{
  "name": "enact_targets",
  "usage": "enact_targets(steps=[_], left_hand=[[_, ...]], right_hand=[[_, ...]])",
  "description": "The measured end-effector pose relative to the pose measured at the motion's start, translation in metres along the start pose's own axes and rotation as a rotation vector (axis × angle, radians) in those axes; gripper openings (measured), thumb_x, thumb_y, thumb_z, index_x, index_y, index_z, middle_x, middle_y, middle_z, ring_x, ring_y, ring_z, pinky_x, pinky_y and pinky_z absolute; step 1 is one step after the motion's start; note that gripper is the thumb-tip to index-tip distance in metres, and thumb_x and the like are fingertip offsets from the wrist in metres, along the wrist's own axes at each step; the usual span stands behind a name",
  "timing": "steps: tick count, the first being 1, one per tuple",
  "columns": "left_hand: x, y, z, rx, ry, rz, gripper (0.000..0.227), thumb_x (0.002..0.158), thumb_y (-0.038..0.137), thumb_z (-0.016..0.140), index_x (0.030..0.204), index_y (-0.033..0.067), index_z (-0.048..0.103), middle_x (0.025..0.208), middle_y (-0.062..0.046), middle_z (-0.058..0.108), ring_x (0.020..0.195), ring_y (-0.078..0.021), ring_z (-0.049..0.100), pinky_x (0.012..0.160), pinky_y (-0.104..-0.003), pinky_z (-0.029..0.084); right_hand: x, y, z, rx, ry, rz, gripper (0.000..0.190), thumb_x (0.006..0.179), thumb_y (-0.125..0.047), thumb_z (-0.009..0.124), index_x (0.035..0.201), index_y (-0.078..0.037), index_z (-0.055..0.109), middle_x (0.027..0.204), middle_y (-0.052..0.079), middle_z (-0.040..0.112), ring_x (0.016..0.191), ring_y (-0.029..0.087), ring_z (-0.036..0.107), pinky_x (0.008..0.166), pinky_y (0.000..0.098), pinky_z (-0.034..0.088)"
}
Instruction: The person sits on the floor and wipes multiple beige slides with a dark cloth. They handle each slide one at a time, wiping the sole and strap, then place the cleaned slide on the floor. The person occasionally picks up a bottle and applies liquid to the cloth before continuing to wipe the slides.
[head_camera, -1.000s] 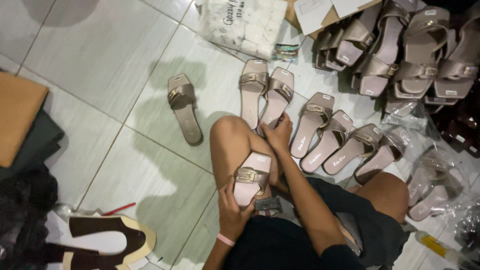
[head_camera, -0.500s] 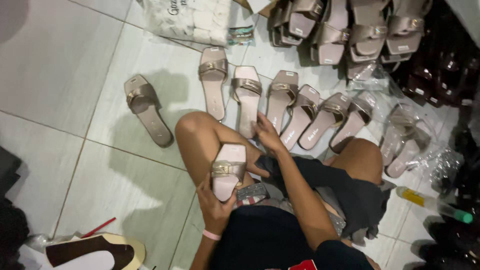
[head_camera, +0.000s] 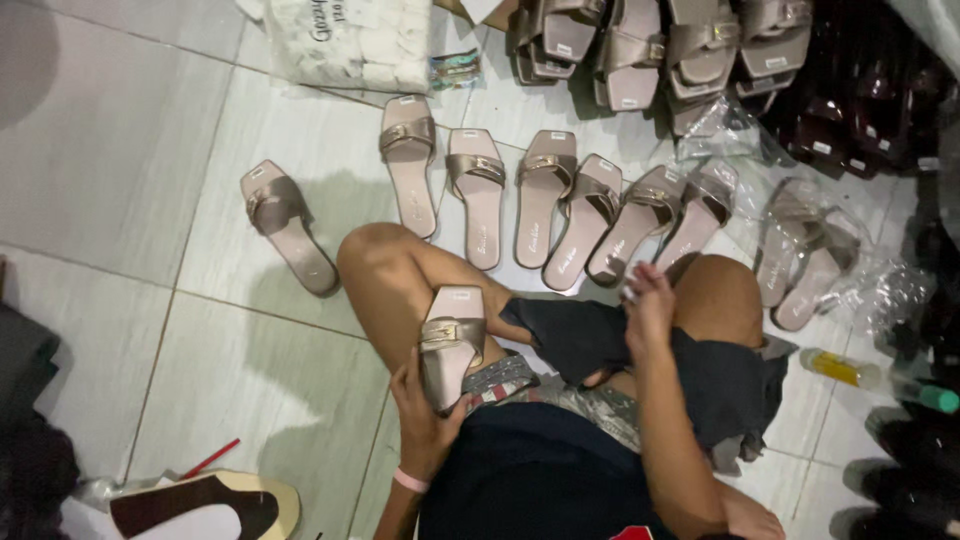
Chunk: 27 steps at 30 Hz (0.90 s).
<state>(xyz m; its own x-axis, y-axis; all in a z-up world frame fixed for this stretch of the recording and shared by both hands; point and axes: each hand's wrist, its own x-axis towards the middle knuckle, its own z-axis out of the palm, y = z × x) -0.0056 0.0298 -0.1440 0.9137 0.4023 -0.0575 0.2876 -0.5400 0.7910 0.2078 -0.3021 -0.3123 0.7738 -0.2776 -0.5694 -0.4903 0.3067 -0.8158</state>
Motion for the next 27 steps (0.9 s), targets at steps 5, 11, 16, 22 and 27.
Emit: enact_targets(steps=[5,11,16,22,27], left_hand=[[-0.001,0.005,0.003,-0.084,0.195,-0.119,0.095,0.070,0.010,0.089,0.149,0.0003,0.038,0.135,-0.021,0.046,0.125,-0.0374,0.050,0.106,-0.044,0.045],[0.016,0.000,0.018,-0.128,0.378,-0.125,0.096,0.072,0.012,0.090,0.149,-0.0013,0.035,0.134,-0.023,0.043,0.124,-0.0379,0.051,0.105,-0.045,0.045],[0.024,-0.001,0.027,-0.049,0.400,-0.099,0.097,0.069,0.013,0.091,0.147,-0.0012,0.037,0.132,-0.023,0.047,0.122,-0.0387,0.051,0.105,-0.046,0.044],[0.029,-0.005,0.021,-0.124,0.407,-0.125,0.095,0.068,0.014,0.091,0.146,-0.0005,0.039,0.129,-0.021,0.049,0.120,-0.0360,0.054,0.102,-0.044,0.047],[0.023,-0.014,0.031,-0.052,0.437,-0.040,0.092,0.068,0.014,0.091,0.144,-0.0005,0.041,0.130,-0.021,0.049,0.119,-0.0370,0.052,0.101,-0.044,0.047]], right_hand=[[-0.035,0.042,0.076,-0.520,-0.208,-0.329,0.028,0.096,-0.007,0.060,0.124,-0.005,0.063,0.111,0.005,0.066,0.095,0.017,0.061,0.082,0.0334,0.050],[-0.054,0.052,0.186,-0.819,-0.344,-0.677,0.070,0.084,-0.026,0.083,0.138,0.001,0.048,0.129,0.023,0.055,0.117,0.035,0.056,0.102,0.0438,0.046],[-0.028,0.055,0.260,-1.044,-0.280,-0.657,0.120,0.064,-0.036,0.096,0.148,0.007,0.022,0.136,0.035,0.040,0.123,0.051,0.040,0.107,0.0545,0.034],[-0.037,0.046,0.239,-0.824,-0.341,-0.822,0.113,0.066,-0.018,0.090,0.154,0.004,0.024,0.141,0.032,0.037,0.131,0.049,0.041,0.112,0.0526,0.039],[-0.066,0.027,0.200,-0.715,-0.267,-0.971,0.100,0.070,-0.014,0.089,0.151,0.002,0.033,0.140,0.028,0.039,0.132,0.047,0.043,0.114,0.0504,0.039]])
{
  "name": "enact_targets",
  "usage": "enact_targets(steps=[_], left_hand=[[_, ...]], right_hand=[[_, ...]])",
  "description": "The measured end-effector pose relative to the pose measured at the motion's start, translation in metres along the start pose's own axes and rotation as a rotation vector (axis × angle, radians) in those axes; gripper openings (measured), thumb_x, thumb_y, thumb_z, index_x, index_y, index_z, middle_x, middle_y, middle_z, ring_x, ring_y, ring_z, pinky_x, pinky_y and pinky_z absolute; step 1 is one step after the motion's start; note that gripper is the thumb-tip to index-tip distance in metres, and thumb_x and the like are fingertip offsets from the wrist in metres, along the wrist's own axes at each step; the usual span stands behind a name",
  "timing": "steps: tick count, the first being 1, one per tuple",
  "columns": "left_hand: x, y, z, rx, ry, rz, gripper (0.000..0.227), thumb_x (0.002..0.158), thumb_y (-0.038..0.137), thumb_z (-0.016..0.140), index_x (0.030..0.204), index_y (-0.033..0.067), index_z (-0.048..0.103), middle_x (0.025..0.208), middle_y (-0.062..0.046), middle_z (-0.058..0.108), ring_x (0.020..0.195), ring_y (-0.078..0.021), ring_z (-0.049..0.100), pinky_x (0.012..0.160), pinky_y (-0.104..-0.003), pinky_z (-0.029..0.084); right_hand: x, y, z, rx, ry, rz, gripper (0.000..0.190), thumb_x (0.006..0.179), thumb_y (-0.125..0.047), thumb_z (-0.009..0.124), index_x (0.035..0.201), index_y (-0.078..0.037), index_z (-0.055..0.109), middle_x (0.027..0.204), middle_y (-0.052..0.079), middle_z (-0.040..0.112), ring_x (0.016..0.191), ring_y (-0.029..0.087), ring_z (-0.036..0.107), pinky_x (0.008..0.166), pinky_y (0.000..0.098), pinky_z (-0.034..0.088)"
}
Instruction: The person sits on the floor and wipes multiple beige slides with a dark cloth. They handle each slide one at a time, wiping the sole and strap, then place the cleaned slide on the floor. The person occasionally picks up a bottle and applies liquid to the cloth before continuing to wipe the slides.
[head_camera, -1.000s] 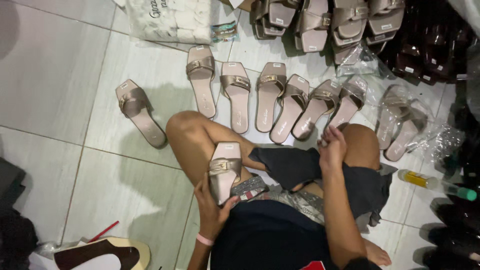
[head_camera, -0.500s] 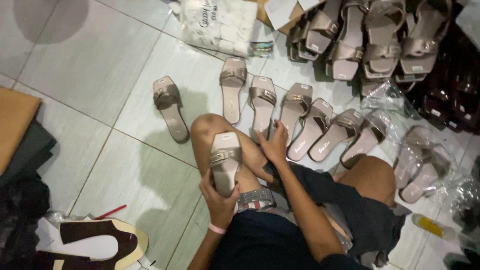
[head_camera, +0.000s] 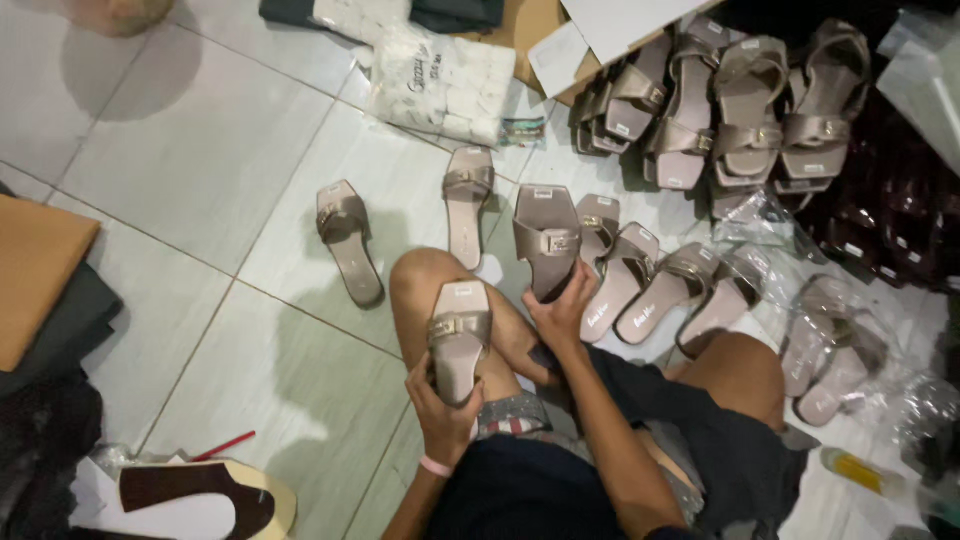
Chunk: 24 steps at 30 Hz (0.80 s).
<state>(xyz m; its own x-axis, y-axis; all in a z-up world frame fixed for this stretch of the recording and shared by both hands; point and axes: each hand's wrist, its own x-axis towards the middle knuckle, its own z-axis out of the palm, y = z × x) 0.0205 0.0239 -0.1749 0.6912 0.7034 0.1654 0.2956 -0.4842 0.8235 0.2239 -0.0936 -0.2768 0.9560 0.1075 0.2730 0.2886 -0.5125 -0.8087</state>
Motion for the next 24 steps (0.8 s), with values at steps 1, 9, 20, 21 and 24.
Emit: enact_targets(steps=[1,9,20,21,24], left_hand=[[-0.008,-0.001,-0.003,-0.003,-0.007,-0.019,0.092,0.068,0.014,0.091,0.143,-0.0009,0.041,0.129,-0.021,0.050,0.118,-0.0368,0.052,0.100,-0.044,0.047],[-0.003,-0.007,-0.006,-0.339,0.024,-0.241,0.096,0.065,0.008,0.091,0.144,-0.0018,0.037,0.125,-0.016,0.058,0.106,-0.0245,0.061,0.088,-0.035,0.053],[0.031,0.066,-0.095,-0.991,-0.045,-0.372,0.065,0.094,0.002,0.060,0.156,-0.0018,0.039,0.121,-0.016,0.065,0.101,-0.0226,0.066,0.085,-0.036,0.055],[0.034,0.072,-0.099,-0.954,-0.019,-0.374,0.064,0.096,0.002,0.059,0.157,-0.0011,0.039,0.124,-0.014,0.063,0.104,-0.0201,0.064,0.086,-0.035,0.054],[0.053,0.082,-0.101,-1.150,-0.102,-0.343,0.071,0.091,-0.001,0.057,0.157,-0.0009,0.031,0.140,-0.009,0.058,0.123,-0.0155,0.060,0.101,-0.030,0.050]], right_hand=[[-0.005,-0.006,-0.009,0.001,0.030,-0.006,0.099,0.071,-0.014,0.089,0.151,0.003,0.033,0.141,0.027,0.039,0.132,0.046,0.043,0.114,0.0500,0.040],[-0.003,-0.065,-0.065,0.167,0.082,-0.009,0.101,0.071,-0.019,0.092,0.148,0.007,0.032,0.136,0.023,0.040,0.124,0.035,0.051,0.104,0.0436,0.048],[-0.003,-0.148,-0.147,1.330,-0.473,0.481,0.064,0.105,-0.010,0.051,0.163,0.000,0.026,0.139,0.029,0.058,0.117,0.036,0.065,0.097,0.0516,0.055],[-0.004,-0.154,-0.151,1.349,-0.473,0.507,0.067,0.103,-0.011,0.051,0.164,-0.005,0.023,0.139,0.028,0.058,0.118,0.036,0.064,0.097,0.0552,0.055],[0.001,-0.169,-0.152,1.412,-0.458,0.535,0.070,0.101,-0.010,0.049,0.165,-0.010,0.019,0.141,0.025,0.055,0.121,0.037,0.063,0.098,0.0624,0.054]])
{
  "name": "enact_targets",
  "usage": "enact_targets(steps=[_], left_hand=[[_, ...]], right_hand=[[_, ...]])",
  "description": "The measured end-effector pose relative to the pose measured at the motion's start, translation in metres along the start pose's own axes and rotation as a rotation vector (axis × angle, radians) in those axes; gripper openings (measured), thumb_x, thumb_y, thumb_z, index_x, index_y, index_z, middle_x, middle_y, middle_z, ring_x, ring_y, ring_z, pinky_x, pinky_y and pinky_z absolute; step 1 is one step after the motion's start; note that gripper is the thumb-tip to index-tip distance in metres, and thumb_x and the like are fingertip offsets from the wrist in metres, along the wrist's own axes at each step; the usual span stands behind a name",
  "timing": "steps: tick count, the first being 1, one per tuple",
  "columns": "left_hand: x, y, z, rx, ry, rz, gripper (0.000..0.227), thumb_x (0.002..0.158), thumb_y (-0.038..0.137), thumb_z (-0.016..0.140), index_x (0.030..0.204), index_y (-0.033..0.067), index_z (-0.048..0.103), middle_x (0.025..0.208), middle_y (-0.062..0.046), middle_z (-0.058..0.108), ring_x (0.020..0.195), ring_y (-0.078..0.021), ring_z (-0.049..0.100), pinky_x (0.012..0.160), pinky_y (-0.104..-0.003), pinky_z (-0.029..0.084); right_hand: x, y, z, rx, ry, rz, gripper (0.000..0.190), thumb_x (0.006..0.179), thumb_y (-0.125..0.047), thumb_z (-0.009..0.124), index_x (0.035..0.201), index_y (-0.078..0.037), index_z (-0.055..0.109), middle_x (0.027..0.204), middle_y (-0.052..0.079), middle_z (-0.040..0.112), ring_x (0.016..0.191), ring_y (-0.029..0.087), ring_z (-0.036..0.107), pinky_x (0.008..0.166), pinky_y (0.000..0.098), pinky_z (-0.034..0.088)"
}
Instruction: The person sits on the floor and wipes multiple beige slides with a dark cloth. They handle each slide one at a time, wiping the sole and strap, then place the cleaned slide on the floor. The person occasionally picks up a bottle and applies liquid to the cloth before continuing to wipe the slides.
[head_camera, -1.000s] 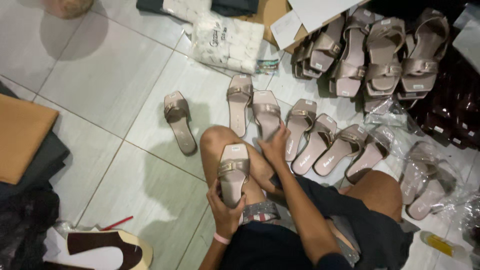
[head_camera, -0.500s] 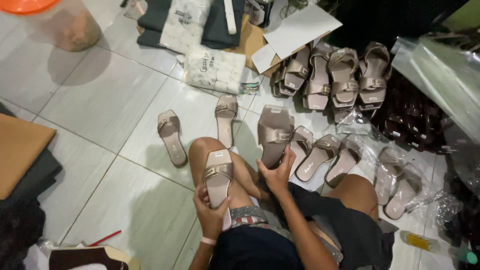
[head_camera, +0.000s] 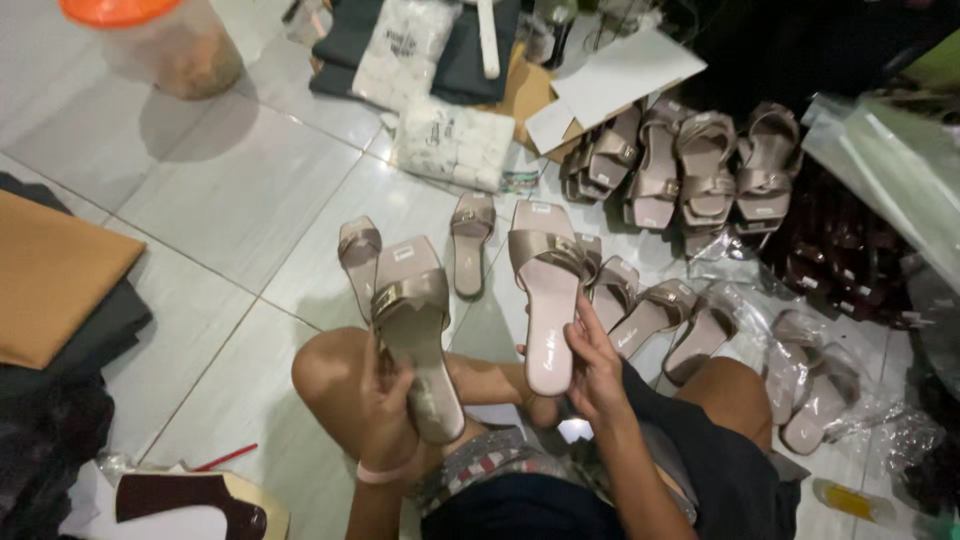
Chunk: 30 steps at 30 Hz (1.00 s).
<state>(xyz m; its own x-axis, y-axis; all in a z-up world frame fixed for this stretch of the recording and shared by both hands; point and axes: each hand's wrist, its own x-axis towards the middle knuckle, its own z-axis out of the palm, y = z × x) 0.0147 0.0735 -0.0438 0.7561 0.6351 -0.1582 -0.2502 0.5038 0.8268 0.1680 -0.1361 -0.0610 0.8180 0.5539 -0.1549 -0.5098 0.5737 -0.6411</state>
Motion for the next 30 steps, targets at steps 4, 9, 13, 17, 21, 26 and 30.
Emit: enact_targets(steps=[4,9,13,17,21,26,30], left_hand=[[0.028,-0.006,-0.004,0.137,-0.023,-0.010,0.072,0.099,0.003,0.058,0.164,0.0028,0.026,0.141,-0.010,0.056,0.113,-0.0180,0.054,0.096,-0.031,0.046],[0.076,-0.040,-0.037,0.236,-0.047,0.022,0.067,0.099,0.006,0.059,0.159,0.0001,0.028,0.143,-0.012,0.057,0.127,-0.0173,0.056,0.106,-0.029,0.045],[0.151,-0.102,-0.079,0.415,-0.011,0.079,0.062,0.098,0.005,0.063,0.154,0.0007,0.037,0.138,-0.017,0.055,0.124,-0.0230,0.055,0.102,-0.033,0.048],[0.219,-0.173,-0.120,0.788,-0.010,0.098,0.069,0.094,0.012,0.069,0.155,0.0046,0.037,0.143,-0.023,0.053,0.131,-0.0361,0.052,0.111,-0.041,0.044],[0.235,-0.209,-0.151,1.331,-0.165,0.244,0.087,0.076,0.013,0.081,0.149,-0.0033,0.037,0.141,-0.037,0.046,0.127,-0.0522,0.044,0.107,-0.053,0.038],[0.259,-0.197,-0.158,1.320,-0.063,0.291,0.048,0.090,0.014,0.073,0.135,0.0042,0.058,0.130,-0.024,0.060,0.121,-0.0436,0.055,0.106,-0.051,0.043],[0.299,-0.160,-0.140,1.234,0.046,0.209,0.031,0.092,0.013,0.072,0.122,0.0071,0.068,0.116,-0.017,0.063,0.108,-0.0319,0.061,0.091,-0.042,0.053]], right_hand=[[0.007,0.002,0.003,-0.039,0.104,0.009,0.071,0.099,-0.009,0.048,0.163,-0.013,0.017,0.145,0.021,0.052,0.124,0.035,0.062,0.099,0.0646,0.053],[0.037,0.027,-0.031,-0.086,0.124,-0.021,0.069,0.101,-0.010,0.049,0.164,-0.011,0.020,0.148,0.019,0.049,0.124,0.036,0.059,0.101,0.0577,0.051],[0.097,0.086,-0.101,-0.240,0.228,-0.010,0.063,0.104,-0.010,0.049,0.163,-0.004,0.028,0.157,0.018,0.045,0.144,0.031,0.045,0.119,0.0422,0.037],[0.142,0.145,-0.167,-1.178,0.176,0.006,0.059,0.108,-0.017,0.046,0.160,-0.003,0.021,0.163,0.021,0.030,0.151,0.035,0.029,0.123,0.0416,0.023],[0.100,0.177,-0.174,-1.531,0.067,-0.150,0.066,0.096,-0.003,0.050,0.159,-0.002,0.031,0.162,0.024,0.032,0.149,0.042,0.031,0.124,0.0464,0.025],[0.081,0.166,-0.136,-1.642,0.102,-0.137,0.066,0.083,0.001,0.059,0.148,-0.006,0.046,0.149,0.022,0.044,0.137,0.041,0.043,0.117,0.0479,0.034],[0.119,0.168,-0.102,-1.539,0.142,-0.159,0.058,0.089,-0.009,0.069,0.143,-0.006,0.050,0.139,0.022,0.048,0.132,0.039,0.048,0.112,0.0451,0.041]])
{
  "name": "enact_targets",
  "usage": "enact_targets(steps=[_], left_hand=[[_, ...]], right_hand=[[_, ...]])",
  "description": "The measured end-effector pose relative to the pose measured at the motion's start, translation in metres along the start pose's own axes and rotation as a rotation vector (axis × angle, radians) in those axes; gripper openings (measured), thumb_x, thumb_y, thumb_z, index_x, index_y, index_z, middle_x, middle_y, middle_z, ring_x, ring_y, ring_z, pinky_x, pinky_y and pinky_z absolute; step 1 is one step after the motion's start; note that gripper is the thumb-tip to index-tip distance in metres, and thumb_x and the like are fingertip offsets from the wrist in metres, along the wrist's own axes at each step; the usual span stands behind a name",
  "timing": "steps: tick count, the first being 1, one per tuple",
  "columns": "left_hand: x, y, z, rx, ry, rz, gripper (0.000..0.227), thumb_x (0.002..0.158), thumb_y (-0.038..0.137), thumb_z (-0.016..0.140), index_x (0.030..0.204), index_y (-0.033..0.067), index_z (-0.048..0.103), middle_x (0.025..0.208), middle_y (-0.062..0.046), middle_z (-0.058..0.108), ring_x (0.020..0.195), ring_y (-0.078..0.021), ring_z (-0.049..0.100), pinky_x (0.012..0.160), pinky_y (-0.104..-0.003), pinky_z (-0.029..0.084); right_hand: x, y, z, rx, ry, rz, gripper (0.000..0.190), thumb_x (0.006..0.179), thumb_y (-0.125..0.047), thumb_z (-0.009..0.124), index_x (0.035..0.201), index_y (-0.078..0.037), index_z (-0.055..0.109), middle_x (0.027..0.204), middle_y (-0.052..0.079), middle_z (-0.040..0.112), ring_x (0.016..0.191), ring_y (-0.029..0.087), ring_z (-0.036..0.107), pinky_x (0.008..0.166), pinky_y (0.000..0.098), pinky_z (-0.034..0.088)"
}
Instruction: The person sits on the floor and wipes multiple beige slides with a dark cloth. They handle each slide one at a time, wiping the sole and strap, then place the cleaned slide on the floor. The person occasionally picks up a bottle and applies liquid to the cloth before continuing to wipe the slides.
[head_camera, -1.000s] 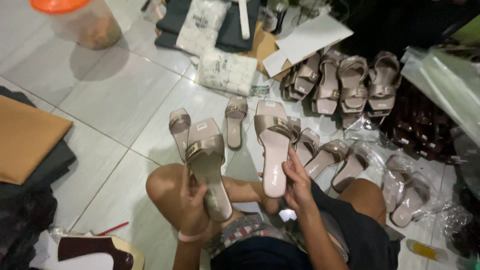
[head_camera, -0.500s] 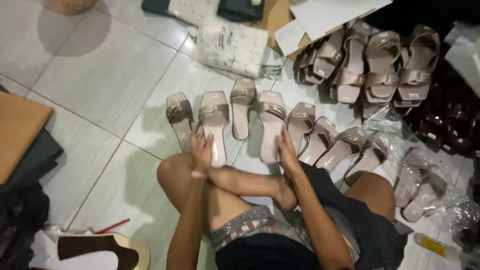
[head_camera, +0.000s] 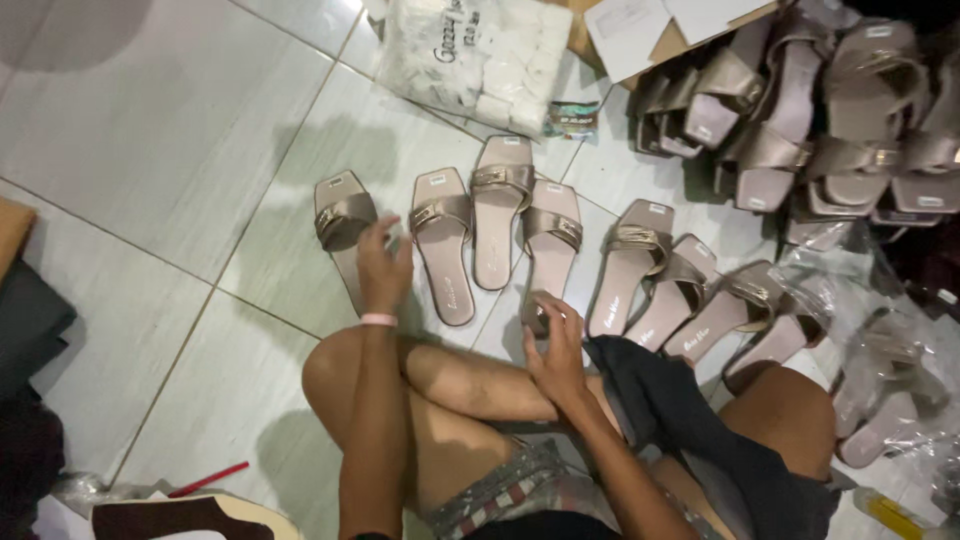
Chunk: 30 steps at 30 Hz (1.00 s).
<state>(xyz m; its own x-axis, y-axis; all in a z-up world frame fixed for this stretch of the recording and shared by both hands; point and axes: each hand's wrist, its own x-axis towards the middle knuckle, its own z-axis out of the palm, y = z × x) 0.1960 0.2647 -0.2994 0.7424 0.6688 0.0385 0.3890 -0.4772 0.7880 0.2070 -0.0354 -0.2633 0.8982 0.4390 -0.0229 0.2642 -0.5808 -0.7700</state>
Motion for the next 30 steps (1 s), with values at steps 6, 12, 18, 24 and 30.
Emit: enact_targets(steps=[6,12,18,24,30], left_hand=[[0.048,0.025,-0.028,-0.039,0.202,-0.047,0.023,0.093,0.009,0.076,0.116,0.0069,0.071,0.107,-0.009,0.068,0.086,-0.0192,0.063,0.075,-0.034,0.053],[0.064,0.030,-0.044,-0.031,0.292,-0.049,0.023,0.092,0.005,0.076,0.115,0.0072,0.071,0.106,-0.010,0.066,0.087,-0.0210,0.059,0.076,-0.033,0.051],[0.062,0.024,-0.041,0.024,0.189,0.119,0.030,0.089,0.003,0.078,0.117,0.0058,0.070,0.108,-0.009,0.068,0.100,-0.0243,0.064,0.090,-0.035,0.052],[0.056,0.035,-0.020,-0.210,0.023,0.019,0.026,0.097,-0.001,0.073,0.122,0.0028,0.069,0.105,-0.008,0.065,0.084,-0.0139,0.059,0.072,-0.026,0.049],[-0.026,0.104,0.039,-0.123,-0.358,0.549,0.021,0.088,0.003,0.075,0.107,0.0045,0.067,0.112,-0.013,0.072,0.094,-0.0295,0.063,0.082,-0.039,0.050]], right_hand=[[0.055,-0.030,0.042,-0.005,0.042,0.006,0.076,0.087,-0.019,0.079,0.149,0.001,0.039,0.146,0.025,0.045,0.137,0.043,0.043,0.116,0.0485,0.036],[0.089,-0.046,0.071,-0.061,0.046,0.119,0.092,0.084,-0.023,0.084,0.153,0.005,0.031,0.149,0.029,0.041,0.137,0.046,0.040,0.115,0.0508,0.034],[0.077,-0.041,0.064,-0.082,0.013,0.153,0.086,0.080,-0.019,0.082,0.150,0.002,0.037,0.143,0.024,0.049,0.130,0.042,0.050,0.111,0.0479,0.043],[-0.001,0.020,-0.025,-0.221,0.106,0.084,0.067,0.085,-0.016,0.080,0.143,-0.004,0.049,0.146,0.026,0.047,0.137,0.043,0.048,0.113,0.0474,0.043],[-0.071,0.091,-0.141,-0.388,0.318,0.454,0.060,0.095,-0.020,0.071,0.144,0.003,0.046,0.143,0.032,0.047,0.131,0.049,0.047,0.110,0.0498,0.040]])
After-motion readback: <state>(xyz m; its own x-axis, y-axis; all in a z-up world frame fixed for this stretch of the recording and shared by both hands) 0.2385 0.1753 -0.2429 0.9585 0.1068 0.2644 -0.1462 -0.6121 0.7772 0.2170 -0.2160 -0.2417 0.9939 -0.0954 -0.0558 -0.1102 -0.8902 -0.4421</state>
